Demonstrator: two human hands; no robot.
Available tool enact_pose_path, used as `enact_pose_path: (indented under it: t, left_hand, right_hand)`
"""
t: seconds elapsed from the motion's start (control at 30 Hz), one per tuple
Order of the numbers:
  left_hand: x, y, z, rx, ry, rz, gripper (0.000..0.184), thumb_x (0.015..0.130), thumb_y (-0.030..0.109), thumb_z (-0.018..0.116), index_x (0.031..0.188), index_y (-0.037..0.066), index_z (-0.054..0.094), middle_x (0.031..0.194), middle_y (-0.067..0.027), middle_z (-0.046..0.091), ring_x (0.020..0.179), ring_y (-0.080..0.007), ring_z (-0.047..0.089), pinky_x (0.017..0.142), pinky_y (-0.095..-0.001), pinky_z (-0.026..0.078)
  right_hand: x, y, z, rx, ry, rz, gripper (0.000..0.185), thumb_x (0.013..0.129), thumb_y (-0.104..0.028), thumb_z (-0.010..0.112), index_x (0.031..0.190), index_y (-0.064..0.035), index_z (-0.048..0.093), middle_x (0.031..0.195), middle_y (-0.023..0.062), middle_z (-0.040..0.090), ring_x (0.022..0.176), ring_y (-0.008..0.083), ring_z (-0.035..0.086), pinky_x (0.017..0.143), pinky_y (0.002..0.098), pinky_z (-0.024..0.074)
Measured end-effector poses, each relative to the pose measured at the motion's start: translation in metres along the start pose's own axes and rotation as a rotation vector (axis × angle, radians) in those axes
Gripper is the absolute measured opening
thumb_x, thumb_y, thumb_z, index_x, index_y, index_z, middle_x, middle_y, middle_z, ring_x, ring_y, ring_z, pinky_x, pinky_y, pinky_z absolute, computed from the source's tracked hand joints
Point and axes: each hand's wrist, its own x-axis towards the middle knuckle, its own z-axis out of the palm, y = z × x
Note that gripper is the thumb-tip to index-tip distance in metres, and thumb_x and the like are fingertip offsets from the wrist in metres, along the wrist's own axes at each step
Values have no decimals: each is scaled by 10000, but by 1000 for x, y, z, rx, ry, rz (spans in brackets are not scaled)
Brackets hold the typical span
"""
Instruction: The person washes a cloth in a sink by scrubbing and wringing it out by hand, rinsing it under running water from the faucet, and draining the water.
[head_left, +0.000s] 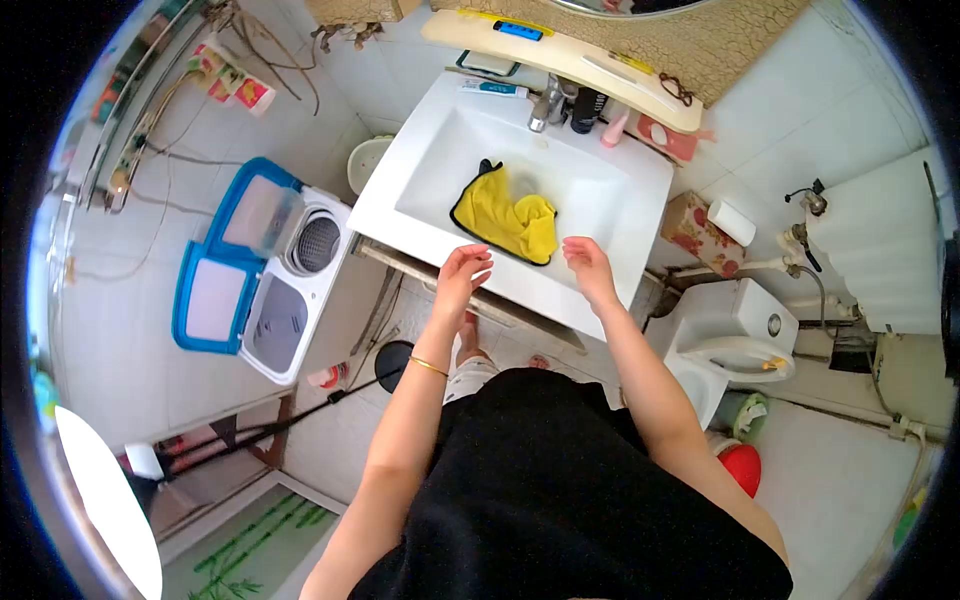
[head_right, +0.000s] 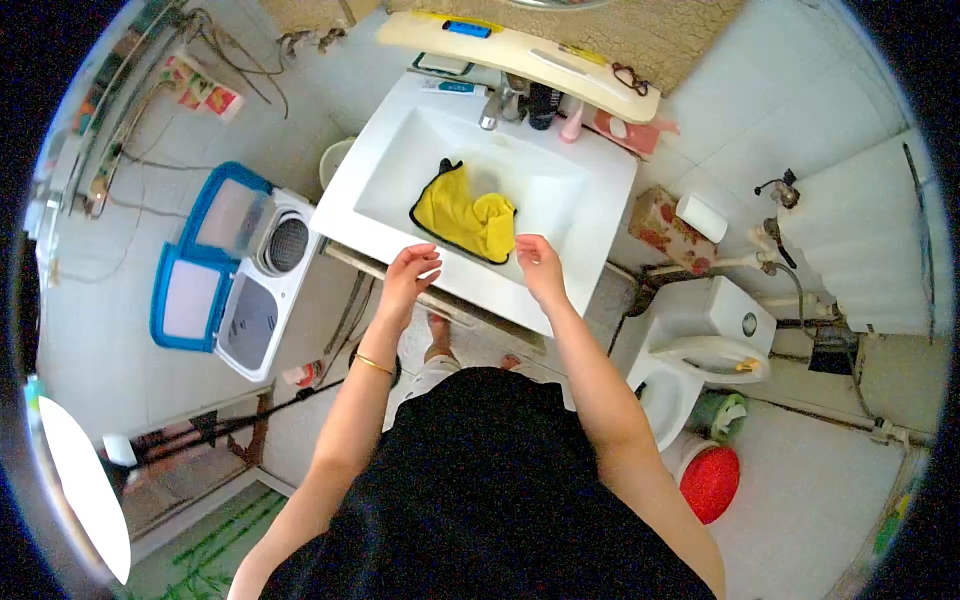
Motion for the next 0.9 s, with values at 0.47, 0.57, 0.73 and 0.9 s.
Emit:
enact_pose_path:
  t: [0.47, 0.57, 0.73, 0.9]
  left_hand:
    - [210, -8, -33, 1330, -386, 343, 367, 807, 48, 557, 1171, 12, 575, 1249, -221, 522, 1168, -394, 475, 983, -440, 424]
    - [232, -30, -20, 1535, -477, 435, 436, 829, 113, 587, 1253, 25, 529, 1354, -232, 441, 1291, -394, 380, 1069, -466, 346]
    - [263, -55, -11, 1668, -460, 618, 503, 889, 246, 547, 1358, 84, 465, 1471, -192, 334, 1416, -363, 213, 1166, -536, 111]
    - [280, -67, -10, 1798, -405, 617, 542, 927, 340, 470, 1415, 110, 421, 1522, -174, 276, 1438, -347, 171, 1165, -556, 53]
  right_hand:
    - [125, 88, 115, -1091, 41, -141, 556, 928, -306, 502, 1445, -134, 390, 1545, 133, 265, 1443, 328, 174, 1177, 485, 113]
    - [138, 83, 112, -1169, 133, -161, 591, 924, -351, 513, 1454, -141, 359, 1560, 120, 228, 1445, 330, 166, 1176, 505, 94]
    - [164, 78, 102, -1202, 241, -190, 615, 905, -373, 525, 1446, -125, 368, 1550, 117, 250, 1439, 328, 188, 1175, 515, 96]
    - [191, 85, 104, -1249, 253, -199, 600, 873, -342, 545, 1383, -45, 441, 1493, 157, 342, 1408, 350, 258, 1162, 547, 126]
